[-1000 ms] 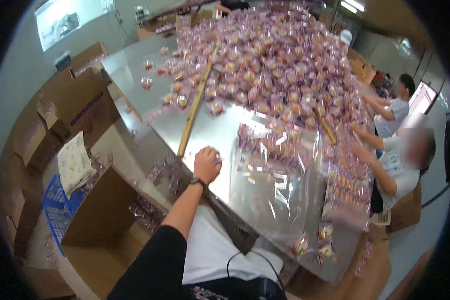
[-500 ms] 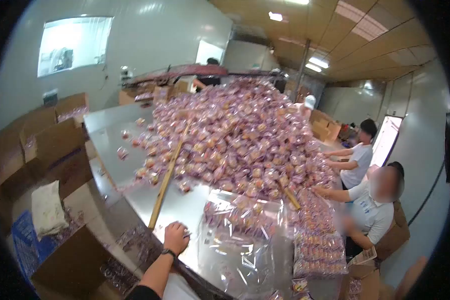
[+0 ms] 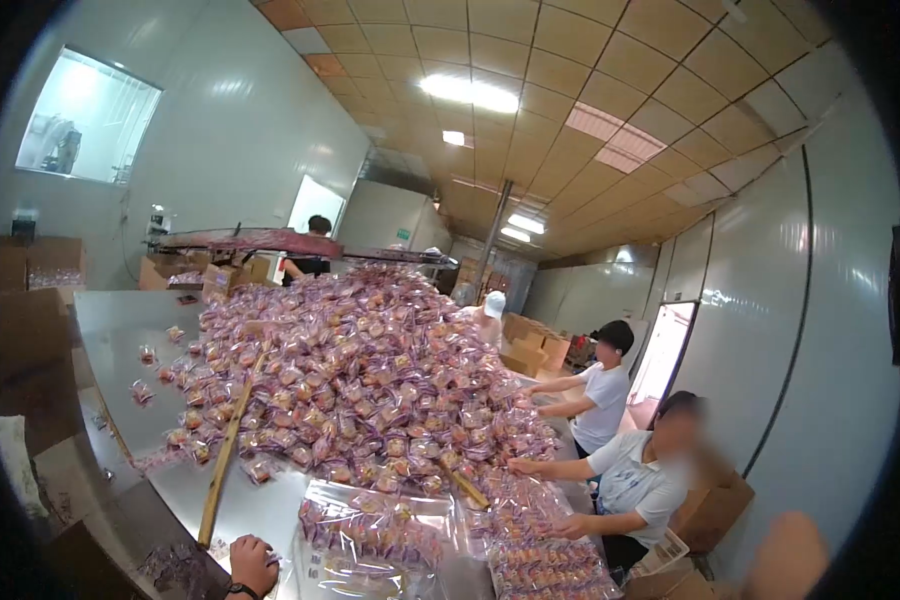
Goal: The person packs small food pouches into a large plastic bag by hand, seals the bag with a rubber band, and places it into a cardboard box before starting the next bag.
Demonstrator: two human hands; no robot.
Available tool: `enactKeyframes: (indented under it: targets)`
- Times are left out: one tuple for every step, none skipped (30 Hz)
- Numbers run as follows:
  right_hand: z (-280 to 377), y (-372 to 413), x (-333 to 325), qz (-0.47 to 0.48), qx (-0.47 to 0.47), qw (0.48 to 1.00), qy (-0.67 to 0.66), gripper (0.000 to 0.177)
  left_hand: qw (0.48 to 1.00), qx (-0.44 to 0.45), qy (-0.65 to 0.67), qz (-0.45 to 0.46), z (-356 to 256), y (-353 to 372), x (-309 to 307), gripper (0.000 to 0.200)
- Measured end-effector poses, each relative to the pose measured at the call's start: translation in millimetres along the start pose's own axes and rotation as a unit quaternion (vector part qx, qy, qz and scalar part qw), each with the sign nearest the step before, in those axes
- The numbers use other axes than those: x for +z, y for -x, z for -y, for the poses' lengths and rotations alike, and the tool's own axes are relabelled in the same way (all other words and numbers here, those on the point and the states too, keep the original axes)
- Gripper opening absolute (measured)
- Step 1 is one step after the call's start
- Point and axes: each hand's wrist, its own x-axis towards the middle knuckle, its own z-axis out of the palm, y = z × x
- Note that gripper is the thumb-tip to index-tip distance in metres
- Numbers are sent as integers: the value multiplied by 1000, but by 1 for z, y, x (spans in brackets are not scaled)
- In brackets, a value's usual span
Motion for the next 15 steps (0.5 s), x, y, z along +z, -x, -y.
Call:
enactKeyframes:
  targets:
    - [0, -2, -1, -4, -1, 1000, 4, 39, 1000, 4, 1, 3, 2, 1, 5, 24]
    - [1, -3, -1, -7, -5, 1000, 4, 39, 1000, 4, 2, 5, 5, 3, 11, 25]
    - [1, -4, -2, -10, -7, 1000, 5, 39, 1000, 2, -2, 6, 9, 3, 9, 25]
    - [2, -5, -1, -13, -8, 1000, 4, 39, 1000, -7, 4, 23, 1, -1, -5, 23]
    - [3, -6, -2, -15, -8, 1000, 4, 39, 999, -16, 9, 40, -11, -3, -18, 22]
    - [4, -6, -3, -17, -9, 1000, 5, 39, 998, -26, 15, 61, -23, -4, -30, 21]
    - [5, -7, -2, -18, -7, 1000, 7, 39, 997, -31, 22, 67, -27, -5, -34, 20]
    - [5, -8, -2, -20, -8, 1000, 7, 39, 999, -18, 15, 48, -19, -4, -27, 21]
    - [6, -8, -2, -21, -9, 1000, 7, 39, 999, -6, 8, 31, -5, 0, -10, 24]
    - [6, -10, -2, -25, -8, 1000, 8, 39, 1000, 7, 0, 15, 1, -1, -3, 26]
    - [6, -11, -2, -25, -8, 1000, 7, 39, 1000, 11, 3, 8, 7, 2, 2, 27]
    - [7, -12, -1, -27, -7, 1000, 6, 39, 1000, 9, -2, 5, 6, 2, 0, 27]
    - [8, -12, 0, -30, -7, 1000, 7, 39, 1000, 9, -5, 3, 4, 2, -3, 27]
    - [8, -14, 1, -32, -11, 999, 10, 39, 1000, 10, -4, -2, 1, 1, -1, 27]
    - [9, -15, 2, -37, -16, 999, 12, 39, 1000, 7, -4, 12, 4, 1, 2, 27]
